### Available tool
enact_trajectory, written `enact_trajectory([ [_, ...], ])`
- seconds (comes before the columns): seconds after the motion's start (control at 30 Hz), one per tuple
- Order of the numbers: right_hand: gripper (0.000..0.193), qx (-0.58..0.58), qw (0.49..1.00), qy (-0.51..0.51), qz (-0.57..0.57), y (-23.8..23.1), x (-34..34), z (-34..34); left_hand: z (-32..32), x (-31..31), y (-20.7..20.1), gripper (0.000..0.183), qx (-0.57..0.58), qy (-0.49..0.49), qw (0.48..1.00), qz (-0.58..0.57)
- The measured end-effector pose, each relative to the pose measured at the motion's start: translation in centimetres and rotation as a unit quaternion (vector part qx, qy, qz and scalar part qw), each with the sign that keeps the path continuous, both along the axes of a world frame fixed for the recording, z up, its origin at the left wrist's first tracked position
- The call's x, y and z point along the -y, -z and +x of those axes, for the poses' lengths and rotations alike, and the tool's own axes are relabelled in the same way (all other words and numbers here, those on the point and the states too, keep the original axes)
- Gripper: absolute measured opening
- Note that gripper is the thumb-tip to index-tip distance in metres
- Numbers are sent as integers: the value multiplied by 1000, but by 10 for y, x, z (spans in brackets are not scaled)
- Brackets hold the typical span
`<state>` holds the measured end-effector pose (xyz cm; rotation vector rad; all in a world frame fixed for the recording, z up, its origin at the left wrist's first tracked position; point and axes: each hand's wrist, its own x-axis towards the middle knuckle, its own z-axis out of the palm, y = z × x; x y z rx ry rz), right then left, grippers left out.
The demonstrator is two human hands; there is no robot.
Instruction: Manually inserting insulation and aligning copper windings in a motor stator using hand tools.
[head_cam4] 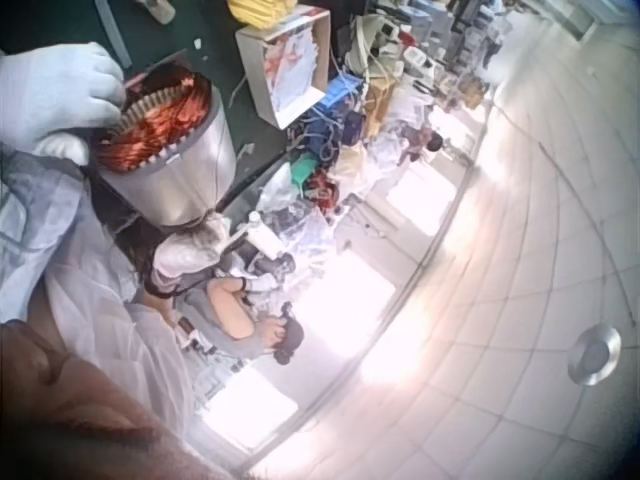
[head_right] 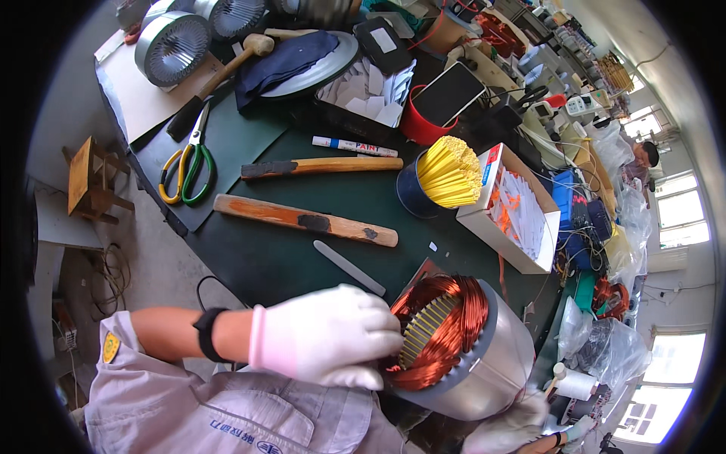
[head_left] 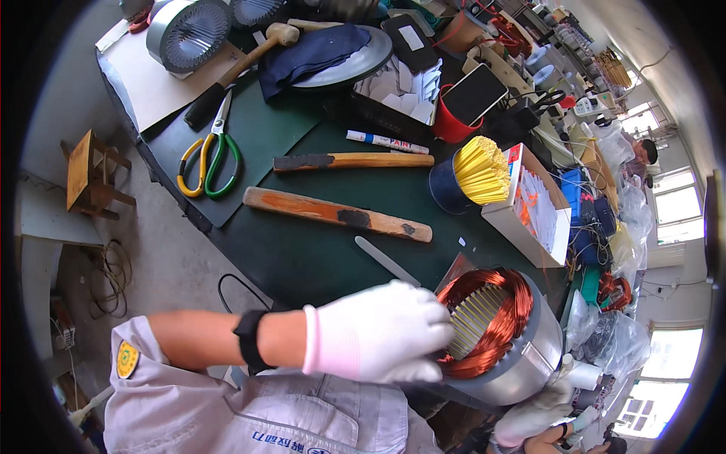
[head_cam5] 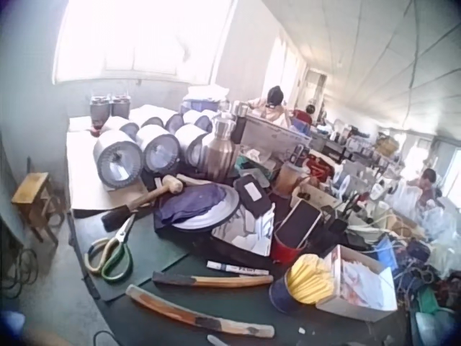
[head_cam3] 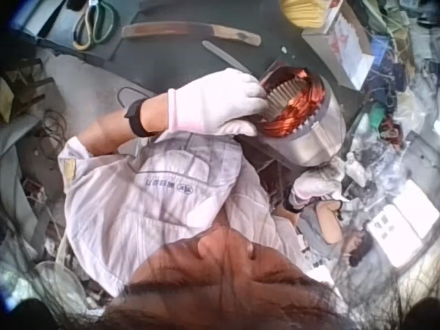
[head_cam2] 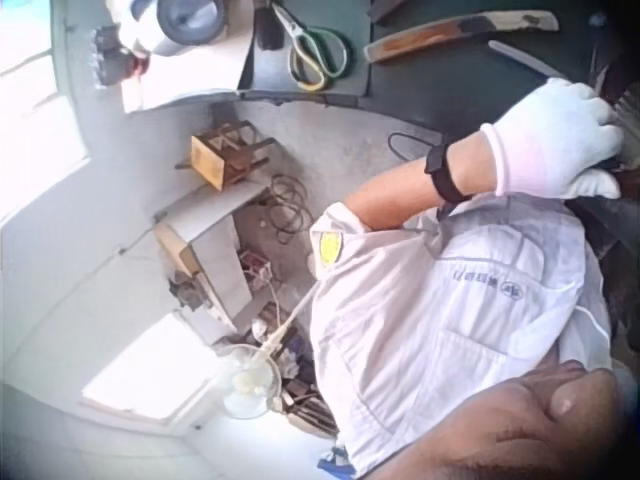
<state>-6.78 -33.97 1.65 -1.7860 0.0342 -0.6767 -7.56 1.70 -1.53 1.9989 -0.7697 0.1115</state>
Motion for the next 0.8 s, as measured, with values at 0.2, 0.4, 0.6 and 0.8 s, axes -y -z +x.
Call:
enact_trajectory([
  [0.2,54,38,898,19,-437,69,19,-54,-9,41,26,44,114,-78,989,-56],
  [0.4,54,-180,977,-73,-82,-19,-39,-15,-11,67,-7,35,5,-186,973,-134],
  [0.6,44,-131,984,-117,26,-10,-12,7,2,31,-19,31,-59,-151,960,-229],
  [0.8,45,-125,983,-129,27,60,52,-21,29,12,16,39,-146,-183,966,-106],
])
